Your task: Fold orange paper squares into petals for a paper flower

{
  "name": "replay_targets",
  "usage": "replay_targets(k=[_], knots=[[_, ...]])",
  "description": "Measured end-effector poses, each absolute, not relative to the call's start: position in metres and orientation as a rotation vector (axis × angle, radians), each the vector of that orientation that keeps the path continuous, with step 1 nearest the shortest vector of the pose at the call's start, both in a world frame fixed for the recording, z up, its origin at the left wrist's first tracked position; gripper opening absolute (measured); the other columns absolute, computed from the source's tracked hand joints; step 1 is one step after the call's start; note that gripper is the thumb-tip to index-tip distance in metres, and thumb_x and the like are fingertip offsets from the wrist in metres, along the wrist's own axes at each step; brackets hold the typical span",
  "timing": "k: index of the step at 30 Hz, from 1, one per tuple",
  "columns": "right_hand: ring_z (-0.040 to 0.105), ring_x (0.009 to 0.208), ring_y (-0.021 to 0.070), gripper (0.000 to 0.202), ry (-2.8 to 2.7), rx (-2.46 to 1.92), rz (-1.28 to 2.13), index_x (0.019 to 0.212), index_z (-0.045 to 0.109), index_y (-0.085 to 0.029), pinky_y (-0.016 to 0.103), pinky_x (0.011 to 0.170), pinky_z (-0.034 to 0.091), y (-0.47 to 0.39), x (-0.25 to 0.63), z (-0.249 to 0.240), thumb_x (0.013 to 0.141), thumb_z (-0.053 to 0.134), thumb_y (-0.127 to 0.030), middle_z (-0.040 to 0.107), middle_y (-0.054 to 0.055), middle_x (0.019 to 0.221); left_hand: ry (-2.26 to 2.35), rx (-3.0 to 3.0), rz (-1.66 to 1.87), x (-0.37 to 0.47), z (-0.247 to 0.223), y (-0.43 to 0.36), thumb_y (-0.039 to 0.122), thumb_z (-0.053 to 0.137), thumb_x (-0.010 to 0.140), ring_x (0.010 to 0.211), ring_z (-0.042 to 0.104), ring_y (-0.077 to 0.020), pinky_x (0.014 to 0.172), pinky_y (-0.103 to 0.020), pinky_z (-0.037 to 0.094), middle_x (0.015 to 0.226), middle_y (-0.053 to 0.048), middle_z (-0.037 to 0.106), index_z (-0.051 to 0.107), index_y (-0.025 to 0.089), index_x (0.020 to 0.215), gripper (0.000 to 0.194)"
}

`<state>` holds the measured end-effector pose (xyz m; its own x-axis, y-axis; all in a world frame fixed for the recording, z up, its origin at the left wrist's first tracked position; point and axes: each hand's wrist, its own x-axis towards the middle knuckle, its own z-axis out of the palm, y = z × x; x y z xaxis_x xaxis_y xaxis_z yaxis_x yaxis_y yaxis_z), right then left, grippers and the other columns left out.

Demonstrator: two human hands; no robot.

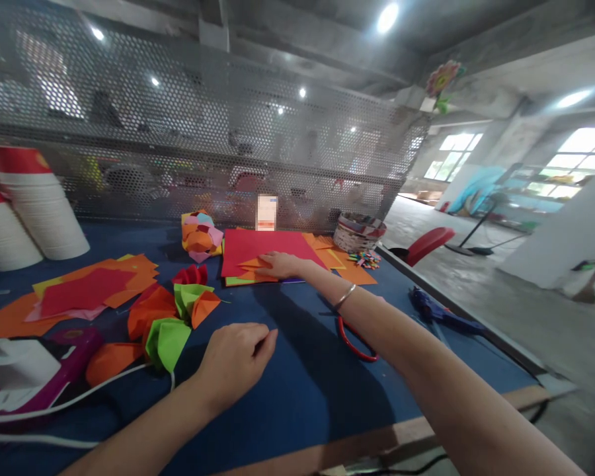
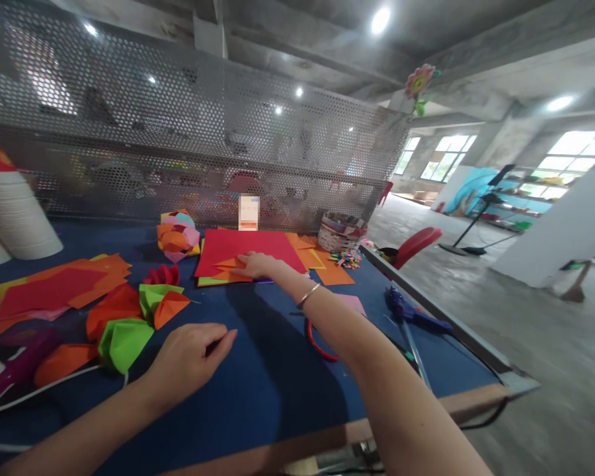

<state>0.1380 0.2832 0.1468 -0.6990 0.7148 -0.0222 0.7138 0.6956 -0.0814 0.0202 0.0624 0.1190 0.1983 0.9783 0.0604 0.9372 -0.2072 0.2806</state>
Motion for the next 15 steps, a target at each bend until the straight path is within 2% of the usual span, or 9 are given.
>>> replay_targets(k=[8,15], knots=[[0.066,0.108,0.0227,0.032,-2.838,-1.281,-0.009,0.127,0.063,-0.019,0.044,0.092,0.058,0.216,0.166,0.146,0.1,0.064,-0.037,0.064,0.009,0.128,1.9,2.203,0.454,0.015,0.121,0.067,0.045,0.057,0.099,0.085,0.066,-0.0141,0.087,-0.037,0.056,0.088,-0.001,0.069,0.065,0.016,0.089,0.032],[0.066,0.11,0.0224,0.027,-2.593,-1.279,-0.111,0.123,0.065,-0.02,0.044,0.095,0.056,0.175,0.179,0.159,0.101,0.062,-0.036,0.065,0.009,0.128,1.82,1.84,0.928,0.001,0.123,0.078,0.046,0.061,0.097,0.085,0.065,-0.0149,0.084,-0.037,0.056,0.09,-0.001,0.067,0.065,0.015,0.093,0.031]])
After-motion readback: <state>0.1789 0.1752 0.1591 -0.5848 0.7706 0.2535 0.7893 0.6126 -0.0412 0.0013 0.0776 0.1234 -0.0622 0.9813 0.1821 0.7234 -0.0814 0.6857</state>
